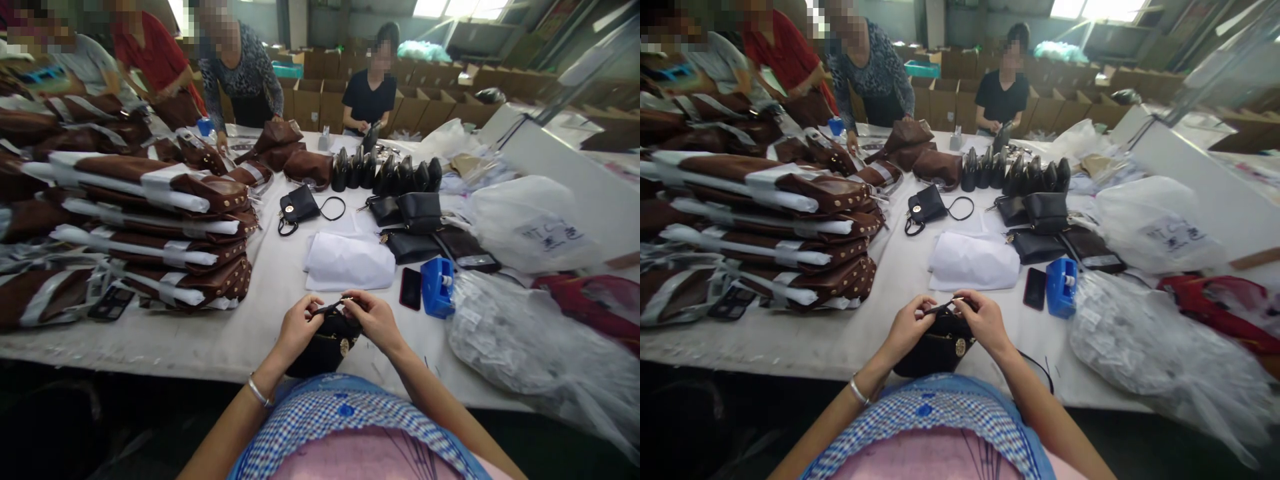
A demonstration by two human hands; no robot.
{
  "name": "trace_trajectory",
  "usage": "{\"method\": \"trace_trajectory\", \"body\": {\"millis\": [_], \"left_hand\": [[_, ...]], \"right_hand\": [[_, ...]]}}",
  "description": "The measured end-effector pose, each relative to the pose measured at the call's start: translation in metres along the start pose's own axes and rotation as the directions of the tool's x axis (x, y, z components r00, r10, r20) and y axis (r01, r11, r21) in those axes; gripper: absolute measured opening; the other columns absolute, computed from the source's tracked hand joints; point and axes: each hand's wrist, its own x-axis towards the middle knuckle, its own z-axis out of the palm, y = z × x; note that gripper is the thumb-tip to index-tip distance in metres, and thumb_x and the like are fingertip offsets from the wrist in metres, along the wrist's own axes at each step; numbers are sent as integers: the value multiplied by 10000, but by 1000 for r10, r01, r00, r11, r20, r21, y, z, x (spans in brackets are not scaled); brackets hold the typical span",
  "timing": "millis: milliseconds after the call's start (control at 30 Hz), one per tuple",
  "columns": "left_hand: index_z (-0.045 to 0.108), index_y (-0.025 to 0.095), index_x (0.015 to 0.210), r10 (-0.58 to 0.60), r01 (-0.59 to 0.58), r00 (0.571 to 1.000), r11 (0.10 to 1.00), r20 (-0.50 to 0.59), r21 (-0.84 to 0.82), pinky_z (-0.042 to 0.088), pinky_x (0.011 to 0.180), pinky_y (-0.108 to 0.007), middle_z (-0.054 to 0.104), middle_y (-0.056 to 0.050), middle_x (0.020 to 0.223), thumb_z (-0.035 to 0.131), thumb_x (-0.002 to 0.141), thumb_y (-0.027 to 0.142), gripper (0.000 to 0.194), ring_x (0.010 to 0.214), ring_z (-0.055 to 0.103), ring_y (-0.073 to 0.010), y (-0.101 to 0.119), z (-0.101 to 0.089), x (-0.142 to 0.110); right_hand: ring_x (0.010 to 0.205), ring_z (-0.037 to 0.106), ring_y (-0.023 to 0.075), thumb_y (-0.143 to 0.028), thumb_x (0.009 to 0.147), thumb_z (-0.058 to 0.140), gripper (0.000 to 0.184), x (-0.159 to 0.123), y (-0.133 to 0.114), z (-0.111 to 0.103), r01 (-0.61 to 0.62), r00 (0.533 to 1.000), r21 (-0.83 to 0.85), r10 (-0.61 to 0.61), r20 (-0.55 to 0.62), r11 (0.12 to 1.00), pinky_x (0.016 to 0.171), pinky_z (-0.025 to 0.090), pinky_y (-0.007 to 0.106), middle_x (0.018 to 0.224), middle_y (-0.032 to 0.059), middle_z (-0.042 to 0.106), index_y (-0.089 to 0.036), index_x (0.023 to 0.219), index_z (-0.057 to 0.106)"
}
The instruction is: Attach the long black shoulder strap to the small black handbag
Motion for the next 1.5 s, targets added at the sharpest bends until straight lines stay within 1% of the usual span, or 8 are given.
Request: {"method": "trace_trajectory", "body": {"millis": [133, 433, 667, 833, 1000, 1133, 1333, 1500], "left_hand": [[695, 268, 998, 102, -107, 994, 964, 31, 242, 443, 801, -266, 654, 3, 936, 599, 692, 116, 356, 892, 582, -173, 11, -19, -1], [619, 171, 1009, -98, 88, 994, 973, -40, -213, 506, 818, -290, 683, -55, 971, 503, 793, 250, 257, 893, 636, -185, 12, 12, -3], [675, 293, 1110, 233, -222, 972, 897, 18, 381, 445, 974, -367, 681, -25, 1085, 536, 780, 82, 415, 1071, 588, -228, 20, -10, -15], [691, 196, 983, 38, -35, 998, 998, 55, -58, 513, 844, -290, 723, -47, 984, 626, 825, 301, 201, 920, 668, -198, 13, -7, -15], [604, 147, 1050, -58, 41, 993, 987, -106, -157, 520, 742, -263, 713, -74, 967, 517, 852, 307, 268, 844, 669, -177, 2, 8, -9], [663, 176, 1017, 14, -19, 993, 999, -120, -47, 495, 809, -288, 678, -41, 915, 630, 776, 215, 247, 852, 626, -179, 6, 7, -13], [701, 282, 1055, 287, -264, 958, 883, -1, 389, 415, 983, -385, 685, -32, 1069, 521, 766, 17, 432, 1043, 566, -223, 23, -8, -24], [667, 168, 1013, 68, -70, 989, 997, -130, -14, 530, 798, -308, 714, -65, 945, 599, 812, 204, 215, 878, 663, -197, 11, -3, -15]], "right_hand": [[938, 672, 212, -357, 837, 694, 197, -4, -12, -2, 111, 991, -84, -116, -62, 990, 946, 504, 357, 1000, 28, 743, -250, 995, 741], [929, 675, 187, -344, 864, 674, 221, -7, -18, 8, 168, 984, 69, -163, -69, 983, 863, 527, 297, 1007, 5, 730, -257, 1066, 697], [948, 675, 211, -334, 880, 650, 179, -11, -29, -9, 221, 964, -163, -241, -111, 961, 934, 513, 348, 1020, 11, 741, -272, 1029, 726], [767, 653, 199, -448, 858, 666, 306, -14, -25, -14, 48, 993, 3, -47, -108, 999, 595, 543, 288, 903, 31, 720, -241, 1082, 691], [887, 668, 182, -392, 839, 703, 255, -23, -19, -3, 95, 995, 166, -89, -43, 982, 803, 556, 294, 972, 25, 717, -233, 1037, 680], [815, 681, 189, -410, 823, 713, 308, -26, -21, -4, 64, 990, 240, -32, -136, 969, 793, 564, 325, 934, 32, 725, -221, 1063, 674], [967, 677, 225, -362, 879, 662, 191, -27, -31, -24, 229, 963, -114, -242, -116, 967, 960, 517, 380, 1018, 21, 739, -268, 1035, 719], [951, 676, 221, -384, 896, 649, 192, -34, -29, -30, 242, 964, -131, -254, -83, 961, 932, 539, 374, 1027, 22, 727, -266, 1039, 698]]}}
